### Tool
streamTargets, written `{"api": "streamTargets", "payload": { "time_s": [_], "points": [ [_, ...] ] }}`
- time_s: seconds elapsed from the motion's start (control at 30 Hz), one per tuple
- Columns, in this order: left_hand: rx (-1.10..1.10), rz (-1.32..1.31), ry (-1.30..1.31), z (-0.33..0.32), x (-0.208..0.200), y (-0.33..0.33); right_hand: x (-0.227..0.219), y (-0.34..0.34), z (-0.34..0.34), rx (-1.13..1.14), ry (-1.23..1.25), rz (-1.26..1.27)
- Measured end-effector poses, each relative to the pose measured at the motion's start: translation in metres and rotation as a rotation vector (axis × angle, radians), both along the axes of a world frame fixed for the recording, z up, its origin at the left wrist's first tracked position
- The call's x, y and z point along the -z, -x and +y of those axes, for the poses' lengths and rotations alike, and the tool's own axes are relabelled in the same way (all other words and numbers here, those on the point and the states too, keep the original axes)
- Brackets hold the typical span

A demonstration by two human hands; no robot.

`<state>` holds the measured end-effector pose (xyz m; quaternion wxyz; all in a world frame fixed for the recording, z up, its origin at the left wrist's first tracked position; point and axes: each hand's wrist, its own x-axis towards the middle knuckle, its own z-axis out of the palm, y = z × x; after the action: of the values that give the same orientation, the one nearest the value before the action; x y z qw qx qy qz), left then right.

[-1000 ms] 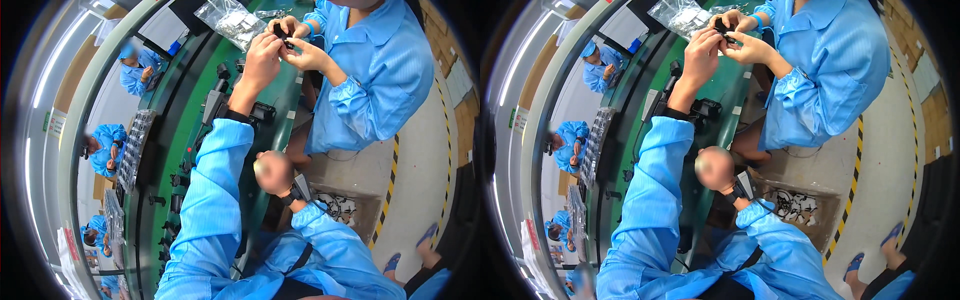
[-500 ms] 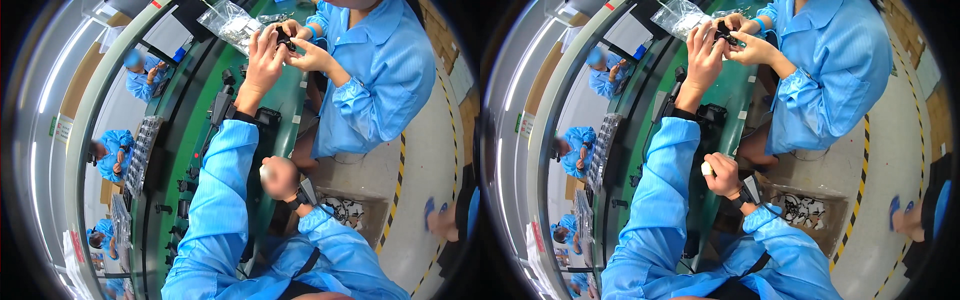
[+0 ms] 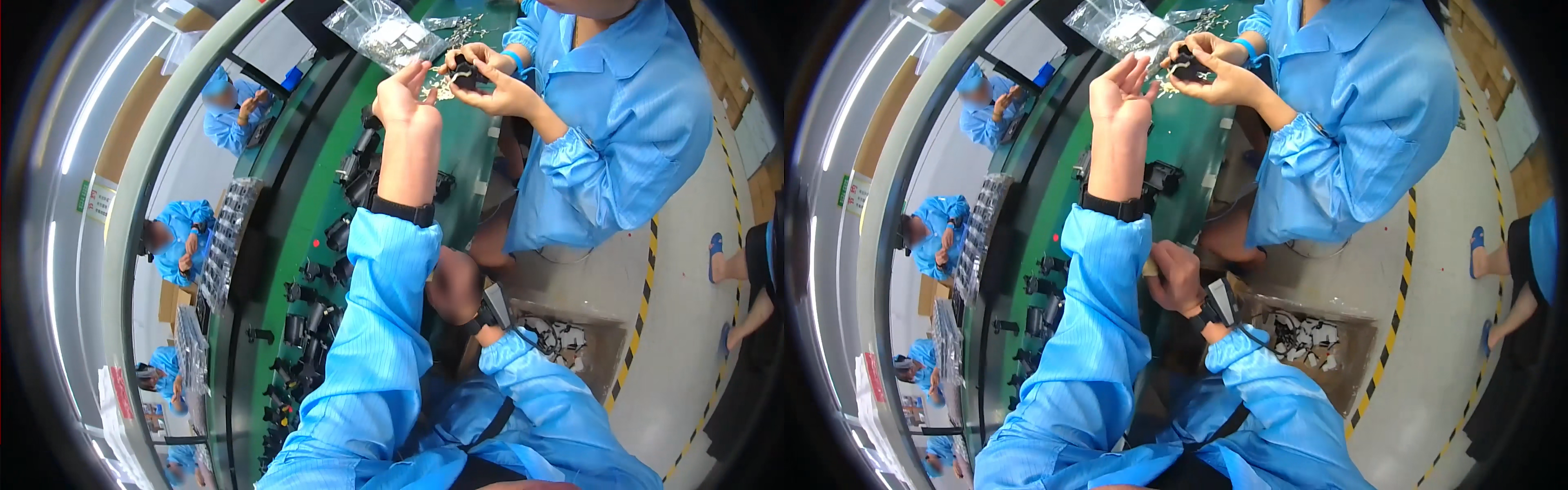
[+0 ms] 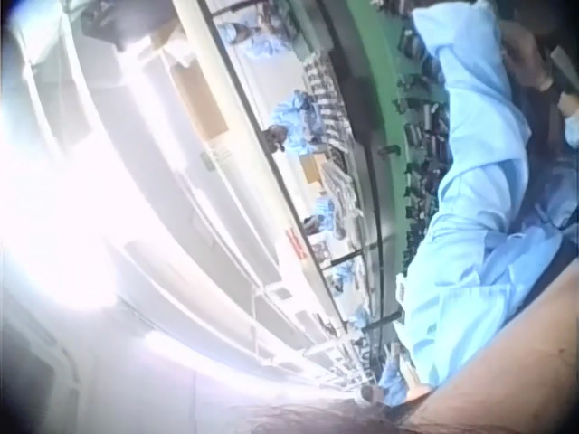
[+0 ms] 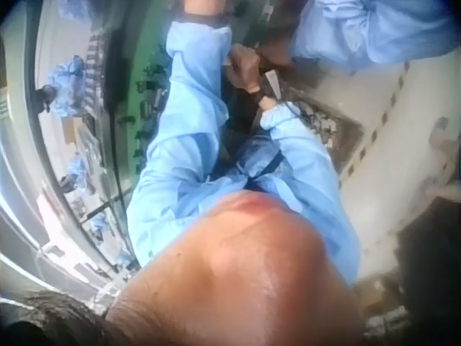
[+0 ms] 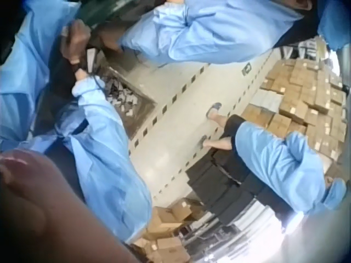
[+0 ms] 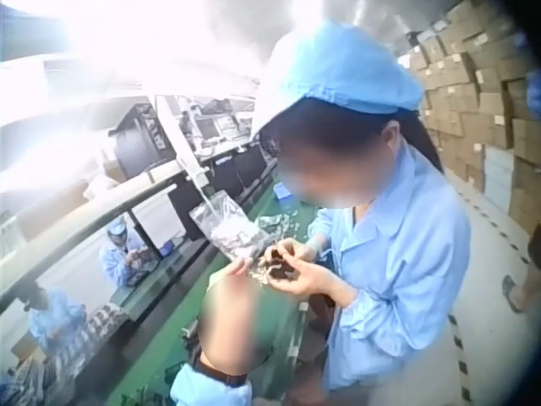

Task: Assembling plastic housing and internal components for a device on a factory production line.

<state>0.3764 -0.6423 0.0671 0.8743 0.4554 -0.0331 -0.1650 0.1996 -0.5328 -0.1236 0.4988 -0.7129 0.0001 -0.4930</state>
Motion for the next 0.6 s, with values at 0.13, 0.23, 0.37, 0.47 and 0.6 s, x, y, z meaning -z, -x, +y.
{"api": "streamTargets", "payload": {
  "time_s": [0.13,0.23,0.37,0.47,0.6],
  "points": [
    [-0.413,-1.063,-0.358,-0.009,0.008,0.022,-0.002,-0.004,0.0,0.048,0.009,-0.005],
    [-0.542,-1.926,-0.546,0.003,-0.002,0.015,-0.008,-0.005,0.0,0.074,-0.002,-0.024],
    [-0.405,-2.352,-0.69,-0.001,-0.001,0.005,-0.008,-0.005,-0.003,0.05,-0.023,-0.029],
    [-0.364,-2.441,-0.77,-0.001,-0.004,0.001,-0.013,-0.003,-0.002,0.069,-0.042,-0.058],
    [-0.305,-2.539,-0.871,-0.006,-0.011,-0.004,-0.015,-0.005,-0.002,0.06,-0.054,-0.079]
  ]
}}
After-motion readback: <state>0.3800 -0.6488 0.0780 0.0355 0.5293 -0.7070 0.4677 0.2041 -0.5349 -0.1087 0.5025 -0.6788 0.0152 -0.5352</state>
